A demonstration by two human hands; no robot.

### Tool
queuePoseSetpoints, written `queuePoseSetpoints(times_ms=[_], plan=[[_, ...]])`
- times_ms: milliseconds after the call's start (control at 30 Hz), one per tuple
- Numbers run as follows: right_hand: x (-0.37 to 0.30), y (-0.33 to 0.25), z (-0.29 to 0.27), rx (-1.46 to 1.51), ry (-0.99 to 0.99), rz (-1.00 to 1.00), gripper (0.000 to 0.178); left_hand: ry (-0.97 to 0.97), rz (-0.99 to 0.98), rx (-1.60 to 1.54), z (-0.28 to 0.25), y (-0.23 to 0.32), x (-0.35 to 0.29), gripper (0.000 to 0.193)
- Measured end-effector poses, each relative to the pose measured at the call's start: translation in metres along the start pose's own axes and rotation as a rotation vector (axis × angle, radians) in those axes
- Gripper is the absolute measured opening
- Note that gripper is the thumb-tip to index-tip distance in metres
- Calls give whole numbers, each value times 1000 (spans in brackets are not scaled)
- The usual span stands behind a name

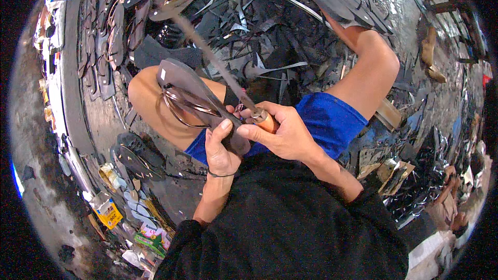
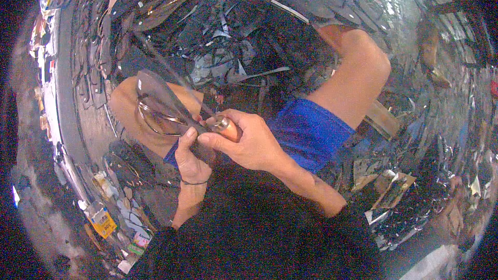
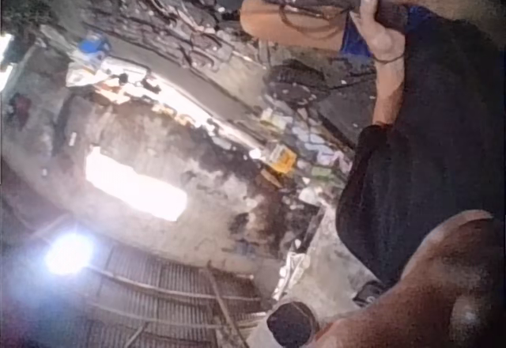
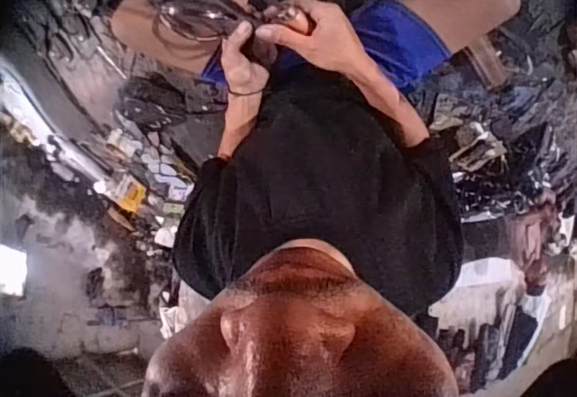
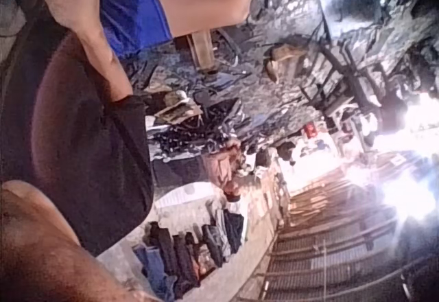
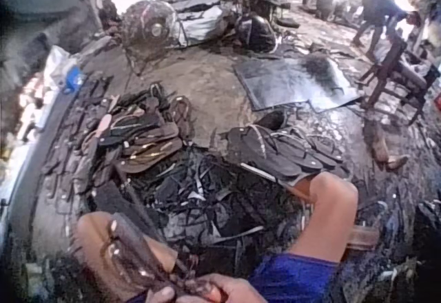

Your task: The person sits on the floor and uses a knife to scrape and trim the straps and soles of several flip-flops. The person handles multiple sandals one at a time, turning them over and scraping the surfaces before placing them aside.

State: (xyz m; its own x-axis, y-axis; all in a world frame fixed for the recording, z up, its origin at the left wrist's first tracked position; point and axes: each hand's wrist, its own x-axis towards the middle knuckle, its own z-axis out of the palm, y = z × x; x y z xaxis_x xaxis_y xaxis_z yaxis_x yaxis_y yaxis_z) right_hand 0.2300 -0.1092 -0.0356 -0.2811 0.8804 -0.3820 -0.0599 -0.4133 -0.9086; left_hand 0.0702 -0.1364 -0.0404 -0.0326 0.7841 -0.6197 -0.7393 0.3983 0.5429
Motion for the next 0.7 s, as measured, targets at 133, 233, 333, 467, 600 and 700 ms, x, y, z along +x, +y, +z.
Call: queuePoseSetpoints(times_ms=[133, 233, 333, 467, 600, 700], plan=[[17, 4, 2, 126, 167, 19, 23, -19, 8, -55, -18, 4, 2, 30], [72, -17, 11, 401, 266, -202, 20, 67, -2, 206, -28, -2, -4, 26], [127, -32, 33, 295, 356, -457, 22, 150, 18, 464, -27, -16, 4, 38], [101, -17, 52, 23, 237, -488, 19, 342, 64, 235, -2, -8, 22, 27], [82, -8, 36, -98, 272, -413, 24, 66, 247, 322, -24, -26, 47, 36], [81, -13, 27, -27, 441, -462, 23, 213, 249, 415, 18, -24, 61, 38]])
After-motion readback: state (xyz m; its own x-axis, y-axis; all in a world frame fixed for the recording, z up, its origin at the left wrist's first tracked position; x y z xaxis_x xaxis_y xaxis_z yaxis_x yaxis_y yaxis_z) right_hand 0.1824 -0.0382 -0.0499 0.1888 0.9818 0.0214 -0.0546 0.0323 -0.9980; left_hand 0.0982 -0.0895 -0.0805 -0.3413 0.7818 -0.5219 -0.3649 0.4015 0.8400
